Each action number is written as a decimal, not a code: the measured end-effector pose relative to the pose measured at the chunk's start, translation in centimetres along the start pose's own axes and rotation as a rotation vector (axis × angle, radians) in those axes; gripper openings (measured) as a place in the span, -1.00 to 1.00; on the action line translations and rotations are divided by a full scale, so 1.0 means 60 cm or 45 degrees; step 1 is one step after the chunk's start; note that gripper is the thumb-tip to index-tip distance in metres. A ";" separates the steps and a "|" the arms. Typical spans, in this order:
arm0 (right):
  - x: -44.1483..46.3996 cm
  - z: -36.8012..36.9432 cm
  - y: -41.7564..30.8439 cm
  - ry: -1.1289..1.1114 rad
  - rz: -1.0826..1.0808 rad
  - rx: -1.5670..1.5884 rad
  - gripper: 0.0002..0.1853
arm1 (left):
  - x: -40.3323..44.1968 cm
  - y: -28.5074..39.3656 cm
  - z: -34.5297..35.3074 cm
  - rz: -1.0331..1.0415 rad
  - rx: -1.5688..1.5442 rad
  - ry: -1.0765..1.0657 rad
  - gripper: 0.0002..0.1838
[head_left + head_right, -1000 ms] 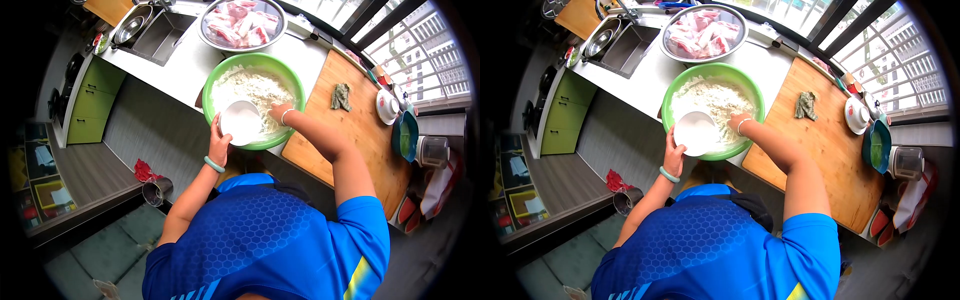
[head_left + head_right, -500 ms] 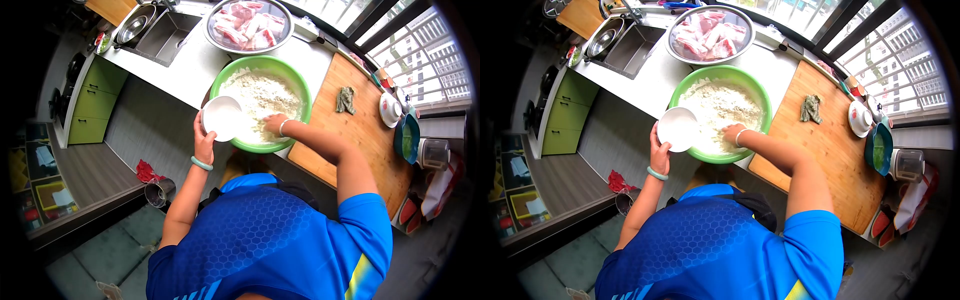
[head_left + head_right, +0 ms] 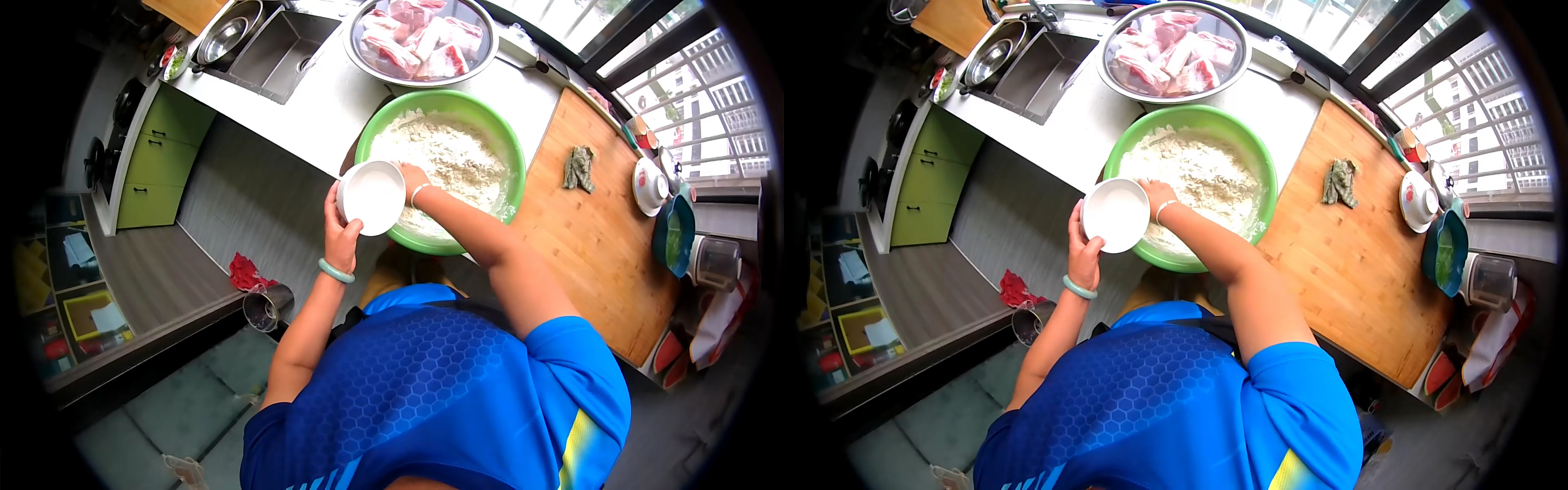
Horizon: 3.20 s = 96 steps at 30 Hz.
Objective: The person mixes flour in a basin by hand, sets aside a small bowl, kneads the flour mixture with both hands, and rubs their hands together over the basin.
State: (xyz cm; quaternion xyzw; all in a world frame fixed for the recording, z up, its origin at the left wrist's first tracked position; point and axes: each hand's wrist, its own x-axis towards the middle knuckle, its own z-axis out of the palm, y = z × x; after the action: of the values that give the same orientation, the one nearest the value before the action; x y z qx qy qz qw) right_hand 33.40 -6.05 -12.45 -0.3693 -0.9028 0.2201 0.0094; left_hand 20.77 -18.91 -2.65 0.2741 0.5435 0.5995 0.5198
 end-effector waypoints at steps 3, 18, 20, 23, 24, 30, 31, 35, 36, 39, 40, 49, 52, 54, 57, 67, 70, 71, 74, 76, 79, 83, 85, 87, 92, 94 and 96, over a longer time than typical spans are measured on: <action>-0.054 -0.001 0.009 -0.293 -0.238 -0.228 -0.78 | 0.011 -0.001 -0.004 0.020 0.004 -0.001 -0.22; 0.060 -0.003 0.030 0.079 -0.117 -0.217 -0.80 | 0.070 0.021 -0.024 0.001 -0.038 0.014 -0.21; 0.050 0.022 0.013 0.050 0.198 -0.152 -0.80 | 0.083 0.025 -0.019 -0.014 -0.042 0.008 -0.21; -0.035 0.028 0.011 -0.082 -0.134 -0.132 -0.85 | 0.100 0.027 -0.011 0.015 -0.040 -0.042 -0.20; -0.057 0.020 0.024 -0.237 -0.218 -0.198 -0.85 | 0.105 0.027 -0.011 0.020 -0.042 -0.053 -0.20; -0.087 0.020 0.044 -0.015 -0.715 -0.367 -0.87 | 0.140 0.037 -0.007 0.031 -0.009 -0.016 -0.20; -0.052 0.022 0.024 -0.142 -0.514 -0.335 -0.86 | 0.146 0.039 -0.006 0.019 -0.010 -0.012 -0.20; 0.040 -0.007 0.035 -0.174 -0.104 -0.260 -0.81 | 0.167 0.038 -0.009 -0.015 0.020 -0.007 -0.20; 0.048 -0.011 0.059 -0.134 -0.063 -0.300 -0.81 | 0.171 0.039 -0.008 -0.025 0.026 -0.017 -0.20; 0.046 -0.095 0.088 -0.142 0.143 -0.285 -0.70 | 0.186 0.047 -0.002 -0.019 -0.008 -0.037 -0.20; 0.048 -0.101 0.096 -0.070 0.204 -0.260 -0.66 | 0.189 0.050 0.002 0.017 0.028 -0.053 -0.20; -0.023 -0.033 0.028 -0.454 -0.023 -0.371 -0.74 | 0.224 0.036 0.012 0.081 0.038 -0.137 -0.20; -0.071 -0.048 0.032 -0.441 -0.165 -0.490 -0.77 | 0.225 0.050 0.010 0.023 0.020 -0.100 -0.21; -0.047 -0.020 0.027 -0.372 -0.210 -0.380 -0.81 | 0.229 0.051 0.010 -0.044 -0.046 -0.125 -0.24; 0.034 -0.029 0.032 -0.265 -0.004 -0.310 -0.80 | 0.235 0.049 0.015 -0.140 -0.015 -0.115 -0.25; 0.064 -0.050 0.054 -0.306 0.586 -0.293 -0.66 | 0.248 0.036 0.055 -0.200 -0.051 -0.284 -0.23; -0.001 -0.029 0.007 -0.415 0.299 -0.286 -0.74 | 0.251 0.033 0.060 -0.253 -0.056 -0.325 -0.24; -0.031 -0.031 0.009 -0.439 0.250 -0.316 -0.73 | 0.252 0.034 0.062 -0.249 -0.039 -0.353 -0.26; -0.109 -0.080 0.039 -0.504 0.290 -0.318 -0.74 | 0.254 0.038 0.060 -0.278 -0.058 -0.399 -0.26; -0.125 -0.123 0.068 -0.363 0.378 -0.345 -0.75 | 0.256 0.042 0.062 -0.291 -0.041 -0.419 -0.26; -0.087 -0.126 0.130 -0.155 0.576 -0.302 -0.75 | 0.253 0.033 0.065 -0.310 -0.051 -0.426 -0.26; 0.021 -0.052 0.113 0.007 0.798 -0.131 -0.70 | 0.244 0.025 0.084 -0.297 -0.027 -0.438 -0.26; 0.015 -0.047 0.062 -0.153 0.751 -0.096 -0.72 | 0.238 0.020 0.099 -0.305 -0.021 -0.446 -0.26; -0.019 -0.036 0.030 -0.195 0.585 -0.097 -0.74 | 0.243 0.021 0.113 -0.304 -0.009 -0.481 -0.26; -0.154 -0.078 0.004 -0.212 0.665 0.075 -0.70 | 0.254 0.025 0.133 -0.365 0.088 -0.658 -0.26; -0.181 -0.082 0.028 -0.013 0.910 0.179 -0.66 | 0.262 0.032 0.143 -0.392 0.136 -0.719 -0.25; -0.179 -0.102 0.060 0.009 1.185 0.338 -0.61 | 0.274 0.035 0.148 -0.408 0.179 -0.853 -0.25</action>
State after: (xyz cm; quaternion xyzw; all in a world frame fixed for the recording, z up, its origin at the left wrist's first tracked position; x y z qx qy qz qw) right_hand 44.70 -8.63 -6.84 -0.7303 -0.6060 0.3129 -0.0399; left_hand 22.94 -0.23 -2.27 0.4014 0.4193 0.3489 0.7357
